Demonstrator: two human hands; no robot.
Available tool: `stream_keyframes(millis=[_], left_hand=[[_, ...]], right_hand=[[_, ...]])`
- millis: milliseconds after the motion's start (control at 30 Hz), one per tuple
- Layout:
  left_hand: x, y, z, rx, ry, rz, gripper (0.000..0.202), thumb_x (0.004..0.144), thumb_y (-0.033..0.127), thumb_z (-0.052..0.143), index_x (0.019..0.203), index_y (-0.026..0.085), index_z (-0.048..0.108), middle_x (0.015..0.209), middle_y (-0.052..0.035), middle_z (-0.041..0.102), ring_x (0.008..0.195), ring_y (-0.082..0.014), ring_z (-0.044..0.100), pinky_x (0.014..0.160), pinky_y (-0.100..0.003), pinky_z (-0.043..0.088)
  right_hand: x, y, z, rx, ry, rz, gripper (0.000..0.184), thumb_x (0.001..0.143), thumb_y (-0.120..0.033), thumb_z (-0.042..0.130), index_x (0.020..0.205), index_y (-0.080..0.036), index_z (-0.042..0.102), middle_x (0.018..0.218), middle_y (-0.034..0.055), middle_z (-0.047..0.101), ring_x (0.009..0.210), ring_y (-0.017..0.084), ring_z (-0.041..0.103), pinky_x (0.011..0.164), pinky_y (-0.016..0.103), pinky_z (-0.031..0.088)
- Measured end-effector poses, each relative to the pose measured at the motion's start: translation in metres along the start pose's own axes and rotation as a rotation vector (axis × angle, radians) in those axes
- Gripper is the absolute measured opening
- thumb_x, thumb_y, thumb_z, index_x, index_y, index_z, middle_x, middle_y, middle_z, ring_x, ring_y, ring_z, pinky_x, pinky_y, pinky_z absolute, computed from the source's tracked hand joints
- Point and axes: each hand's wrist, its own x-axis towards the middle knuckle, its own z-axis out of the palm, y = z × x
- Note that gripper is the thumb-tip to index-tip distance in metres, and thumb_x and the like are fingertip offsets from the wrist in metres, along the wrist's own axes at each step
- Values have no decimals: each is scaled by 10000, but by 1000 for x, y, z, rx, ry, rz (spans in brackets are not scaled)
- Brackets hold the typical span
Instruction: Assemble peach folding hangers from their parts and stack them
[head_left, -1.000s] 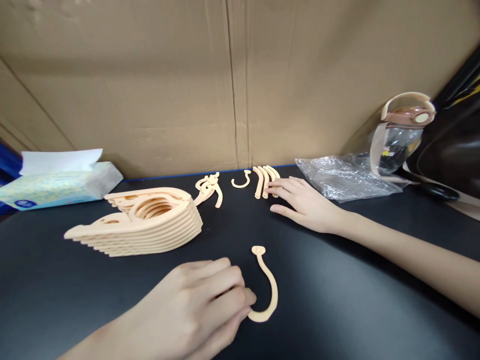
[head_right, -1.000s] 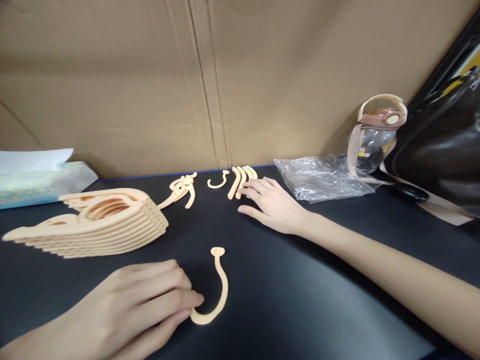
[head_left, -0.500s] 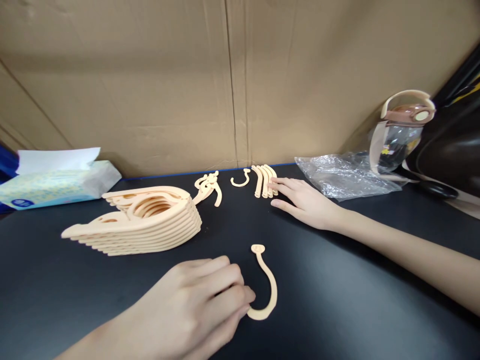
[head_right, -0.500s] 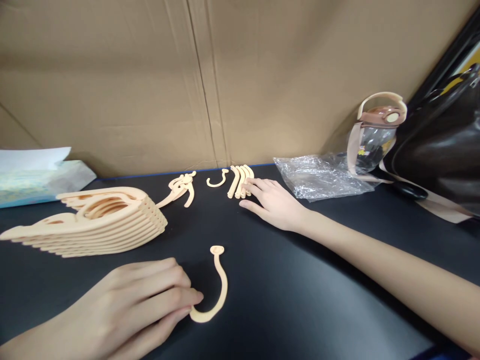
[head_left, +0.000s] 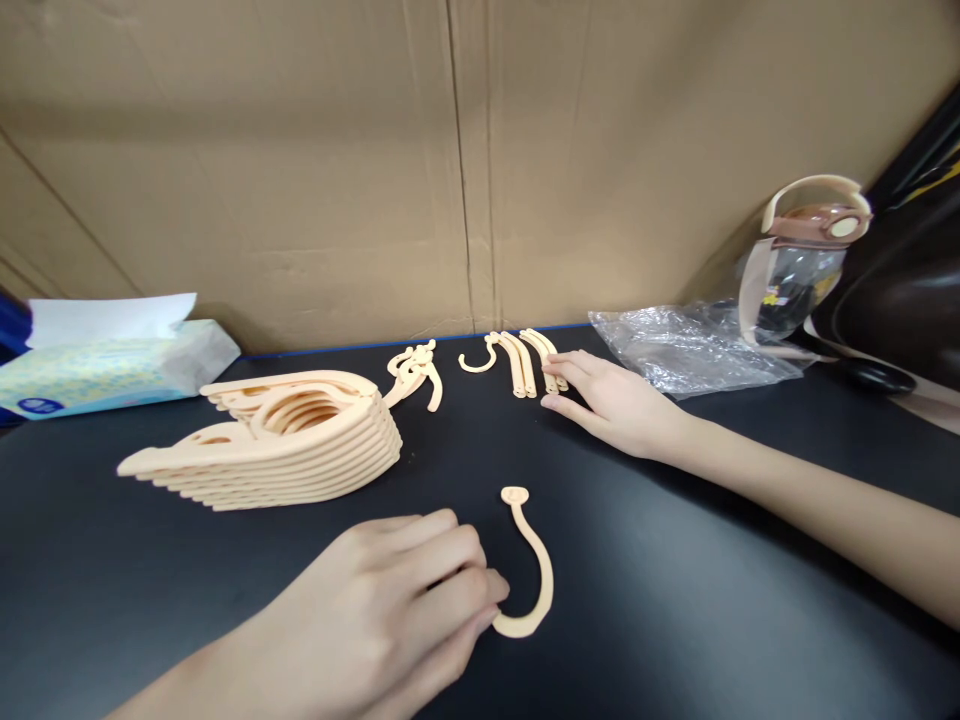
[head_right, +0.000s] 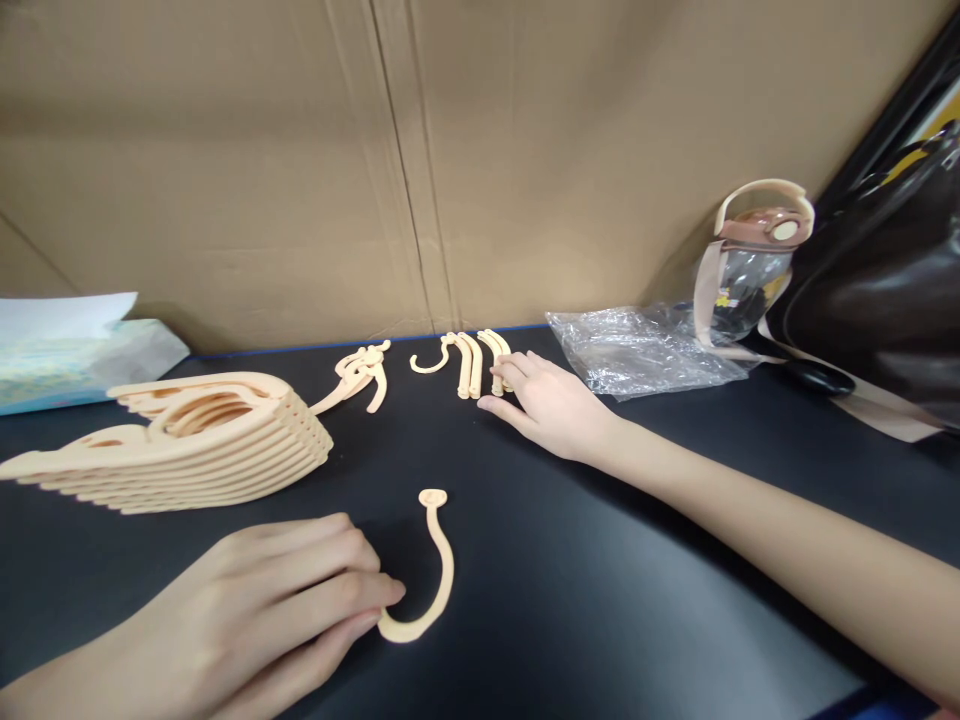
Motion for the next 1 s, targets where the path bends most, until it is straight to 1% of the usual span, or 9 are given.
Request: stream_keyframes(millis=[100,167,200,267,367,500,600,700,1000], left_hand=[[-1,0,1,-2,-2,3,264,1040,131,356,1014,181,614,805,-24,648,676,-161,597,608,-270,465],[-1,0,1,-4,-5,5,257,1035,124,364,1016,178,615,805,-26,648,673,-160,597,606,-267,467],[-2,0,0,-6,-3,5,254,1034,122,367,1015,178,615,806,-27,648,675,-160,598,611,-266,470],[-2,0,0,-6,0,5,244,1029,122,378,1013,177,615,812,-30,649,686,-162,604,627,-265,480],[-3,-1,0,-9,-6,1,243,1024,122,383,1015,177,619,805,-30,642,680,-162,599,619,-265,477],[-4,-2,1,-18,-15,0,253,1020,113,376,1015,179,621,795,-27,634,661,-162,584,593,-267,456],[-3,-1,1,-13,-5,0,251,1027,121,374,1021,178,619,808,-26,642,670,-160,586,599,-266,453],[-1,-1,1,-6,-7,-9,249,1030,124,376,1028,180,618,820,-26,645,678,-158,590,605,-265,454],[-2,-1,1,-1,-9,1,261,1044,138,357,1049,181,614,831,-27,656,685,-156,593,616,-267,458]], right_hand=[[-1,-7,-5,-54,35,9,544,1044,-521,318,1017,-131,696,1050,179,707,984,334,677,884,528,550],[-2,-11,-9,-66,49,-4,544,1051,-504,311,919,-150,702,948,148,713,906,304,678,832,488,561],[-2,-13,-9,-65,58,-31,528,1052,-497,321,944,-152,706,977,144,721,938,301,676,856,485,558],[-2,-14,-9,-50,64,-127,474,1050,-485,362,1108,-154,696,1170,147,713,1108,306,651,1003,520,507],[-2,-11,-5,6,2,-236,459,1046,-468,403,1340,-180,604,1436,135,592,1347,301,531,1183,594,328],[-1,-7,-2,79,-107,-194,503,1054,-492,364,1415,-197,554,1513,127,524,1432,285,449,1221,605,257],[0,-6,-2,93,-118,-176,549,1053,-515,349,1404,-148,559,1505,158,525,1445,285,432,1235,572,261],[-1,-6,-2,106,-100,-162,575,1046,-522,359,1384,-108,572,1482,189,539,1439,310,437,1216,569,313],[0,-6,-5,131,-168,-147,590,1042,-543,359,1457,-151,507,1559,163,446,1460,311,400,1187,527,368]])
